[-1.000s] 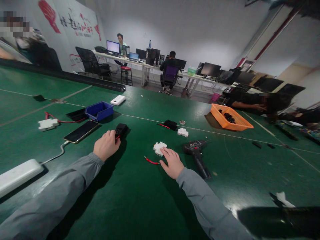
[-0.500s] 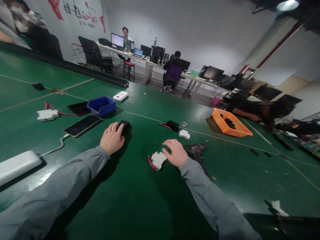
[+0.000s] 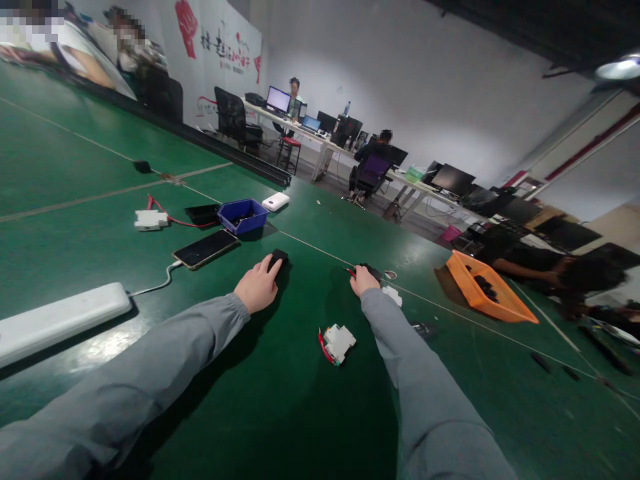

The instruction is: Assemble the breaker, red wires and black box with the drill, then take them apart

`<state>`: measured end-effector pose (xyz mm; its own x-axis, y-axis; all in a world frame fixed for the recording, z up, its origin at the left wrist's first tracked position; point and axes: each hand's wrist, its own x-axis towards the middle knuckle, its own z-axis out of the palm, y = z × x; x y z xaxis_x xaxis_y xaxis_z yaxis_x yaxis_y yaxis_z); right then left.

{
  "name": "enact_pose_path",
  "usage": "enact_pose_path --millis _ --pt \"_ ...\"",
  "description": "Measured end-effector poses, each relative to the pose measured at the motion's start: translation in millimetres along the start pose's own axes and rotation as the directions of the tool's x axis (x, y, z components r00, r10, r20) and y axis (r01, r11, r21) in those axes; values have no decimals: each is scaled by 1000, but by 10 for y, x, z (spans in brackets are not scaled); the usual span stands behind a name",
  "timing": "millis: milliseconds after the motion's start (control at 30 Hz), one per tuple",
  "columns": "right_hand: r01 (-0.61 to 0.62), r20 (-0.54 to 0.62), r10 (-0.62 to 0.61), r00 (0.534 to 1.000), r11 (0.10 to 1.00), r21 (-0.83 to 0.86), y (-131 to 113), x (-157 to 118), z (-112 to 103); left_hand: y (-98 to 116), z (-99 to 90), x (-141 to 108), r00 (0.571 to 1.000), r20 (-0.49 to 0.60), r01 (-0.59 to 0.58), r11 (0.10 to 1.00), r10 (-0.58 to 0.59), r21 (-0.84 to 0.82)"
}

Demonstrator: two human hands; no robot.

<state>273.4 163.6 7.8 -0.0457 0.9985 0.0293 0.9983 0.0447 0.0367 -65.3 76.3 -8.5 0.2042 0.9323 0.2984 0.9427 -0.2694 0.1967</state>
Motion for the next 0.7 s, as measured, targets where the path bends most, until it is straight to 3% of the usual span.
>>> enact_pose_path --millis 100,200,333,433,533,700 --pt "17 44 -18 999 1000 13 47 -79 -28 -4 12 0 1000 -12 16 1000 -16 5" --pt "129 102 -135 986 989 66 65 -319 -66 -13 27 9 1000 -22 5 1000 -4 25" --pt "335 191 -364 912 927 168 46 -769 -144 -13 25 15 999 -29 -20 999 21 44" --pt "406 171 -436 883 895 185 90 -921 -266 -4 4 14 999 -24 -25 998 26 49" --pt "352 57 -361 931 928 124 235 -776 -406 3 -15 15 999 -17 -27 999 27 41" --pt "108 -66 -106 992 994 35 554 -271 -433 -4 -11 11 998 -37 -42 998 44 44"
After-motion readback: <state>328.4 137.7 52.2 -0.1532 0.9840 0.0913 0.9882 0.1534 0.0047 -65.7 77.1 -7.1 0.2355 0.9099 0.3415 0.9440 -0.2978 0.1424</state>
